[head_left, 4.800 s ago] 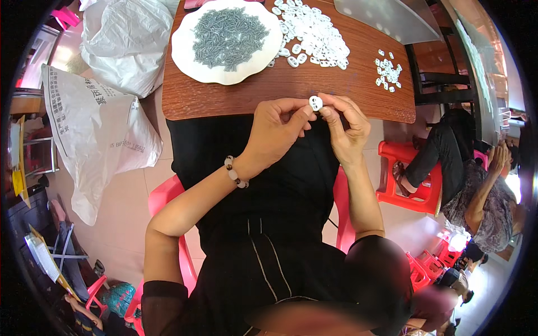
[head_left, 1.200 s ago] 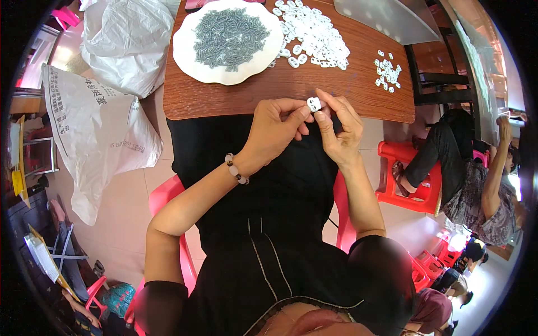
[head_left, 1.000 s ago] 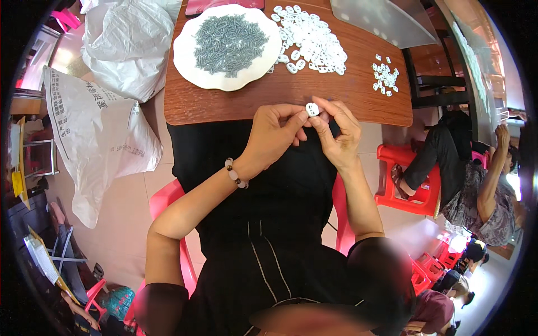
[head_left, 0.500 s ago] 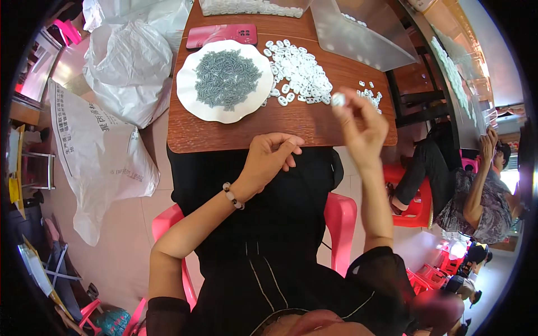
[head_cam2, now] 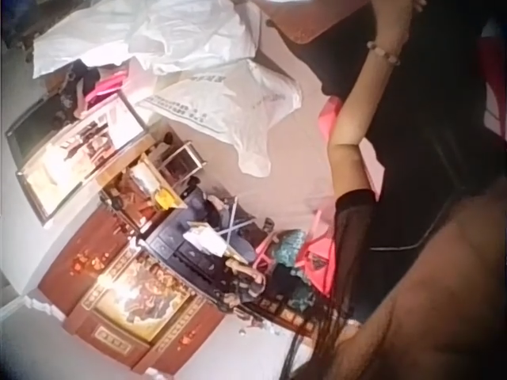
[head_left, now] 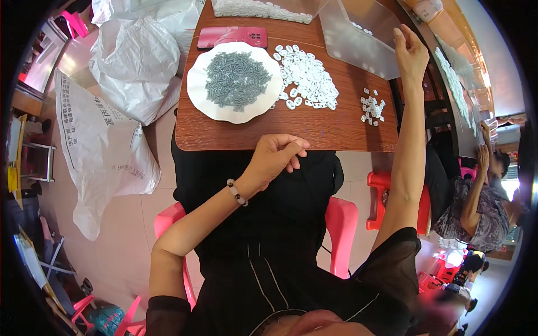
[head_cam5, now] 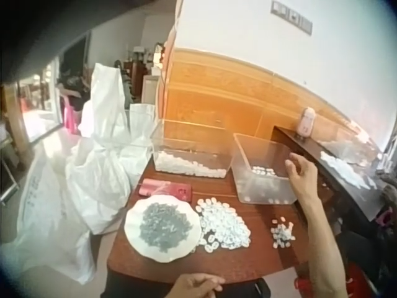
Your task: Manually assembling small white plastic components by pressing them together on a workbench.
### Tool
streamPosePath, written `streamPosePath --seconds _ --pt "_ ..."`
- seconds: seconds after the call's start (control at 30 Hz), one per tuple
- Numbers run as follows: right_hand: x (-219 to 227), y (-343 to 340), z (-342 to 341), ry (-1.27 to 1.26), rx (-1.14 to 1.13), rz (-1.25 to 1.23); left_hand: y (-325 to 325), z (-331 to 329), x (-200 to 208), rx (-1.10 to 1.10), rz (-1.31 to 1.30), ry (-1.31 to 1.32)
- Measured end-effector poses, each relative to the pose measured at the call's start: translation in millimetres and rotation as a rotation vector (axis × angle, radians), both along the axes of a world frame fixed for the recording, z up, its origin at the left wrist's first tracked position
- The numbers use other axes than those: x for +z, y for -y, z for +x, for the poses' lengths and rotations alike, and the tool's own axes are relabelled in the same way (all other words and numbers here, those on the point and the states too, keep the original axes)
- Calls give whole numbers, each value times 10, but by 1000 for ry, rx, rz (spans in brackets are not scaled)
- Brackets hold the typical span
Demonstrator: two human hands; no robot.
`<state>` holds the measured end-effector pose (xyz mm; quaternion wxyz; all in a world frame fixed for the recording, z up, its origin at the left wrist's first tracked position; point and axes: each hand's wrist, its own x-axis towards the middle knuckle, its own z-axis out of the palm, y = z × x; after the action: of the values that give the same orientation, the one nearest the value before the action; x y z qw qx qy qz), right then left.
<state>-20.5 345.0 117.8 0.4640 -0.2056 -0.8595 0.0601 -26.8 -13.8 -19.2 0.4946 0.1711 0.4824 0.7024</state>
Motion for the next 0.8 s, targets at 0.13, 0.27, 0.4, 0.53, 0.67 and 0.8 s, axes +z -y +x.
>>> streamPosePath --seconds 0.13,0.27,0.4,0.53,0.67,0.8 --pt "-138 494 58 -87 213 -54 20 -13 15 -2 -19 4" --pt "-450 940 169 10 429 -236 9 -18 7 -8 -19 8" --pt "-768 1269 285 331 559 -271 -7 -11 -8 -15 -23 16" --pt "-857 1526 308 522 637 -206 5 -15 -10 -7 -26 8" --pt "-965 1509 289 554 660 -129 -4 -18 1 -16 -23 6" --pt "-939 1520 297 615 558 -59 2 -22 -27 -17 -12 -7"
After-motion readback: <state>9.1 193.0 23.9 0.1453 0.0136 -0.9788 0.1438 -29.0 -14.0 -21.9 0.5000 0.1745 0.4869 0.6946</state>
